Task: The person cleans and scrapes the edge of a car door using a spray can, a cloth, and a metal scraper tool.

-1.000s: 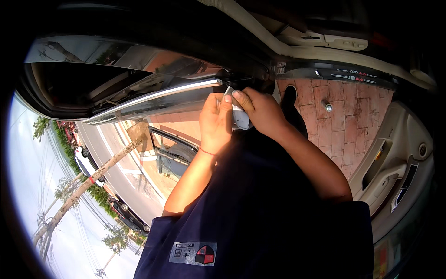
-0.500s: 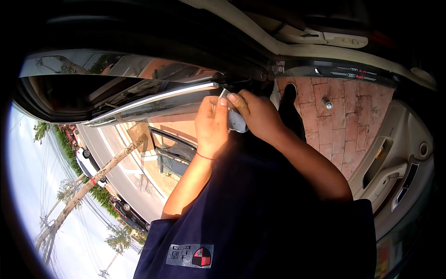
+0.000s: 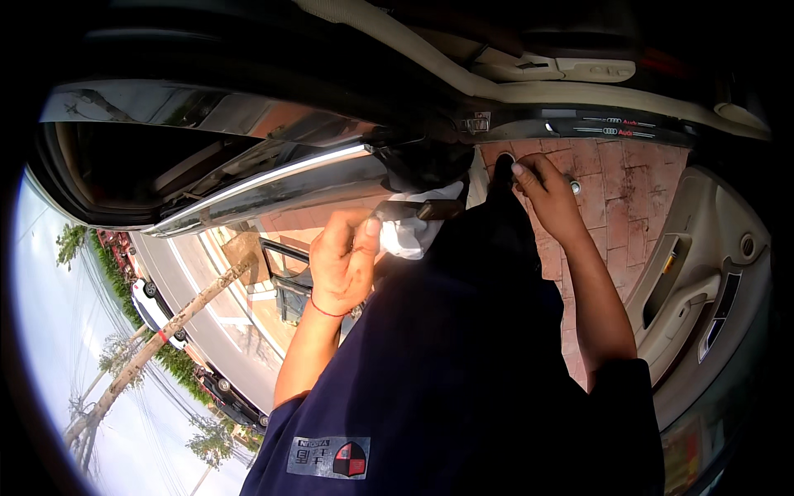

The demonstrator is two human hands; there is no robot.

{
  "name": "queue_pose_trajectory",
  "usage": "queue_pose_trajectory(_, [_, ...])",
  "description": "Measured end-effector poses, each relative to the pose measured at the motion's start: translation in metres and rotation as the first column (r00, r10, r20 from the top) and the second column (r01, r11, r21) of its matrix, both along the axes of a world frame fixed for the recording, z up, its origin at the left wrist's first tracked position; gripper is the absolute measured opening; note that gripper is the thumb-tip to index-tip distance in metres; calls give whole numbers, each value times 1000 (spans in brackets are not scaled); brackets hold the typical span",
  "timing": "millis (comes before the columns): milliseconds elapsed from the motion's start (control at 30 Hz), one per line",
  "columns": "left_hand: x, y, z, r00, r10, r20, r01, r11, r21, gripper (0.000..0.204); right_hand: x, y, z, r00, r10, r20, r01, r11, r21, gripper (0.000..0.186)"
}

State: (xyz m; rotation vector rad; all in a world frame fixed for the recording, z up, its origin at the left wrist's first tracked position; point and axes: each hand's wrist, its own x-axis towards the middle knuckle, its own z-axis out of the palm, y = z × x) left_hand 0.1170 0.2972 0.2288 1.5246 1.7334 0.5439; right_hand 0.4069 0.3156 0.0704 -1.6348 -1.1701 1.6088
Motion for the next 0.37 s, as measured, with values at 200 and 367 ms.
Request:
queue_pose_trajectory(200, [-22,-23,36,971,149,188,-145,989,-36,20,91,-158,-83,806,592,12,-512,708,-487,28])
queue_pose_trajectory(367, [-14,-26,42,819,374,435,-369,924,-100,24,56,-139,-93,812,509,286,-429,852,-300,28])
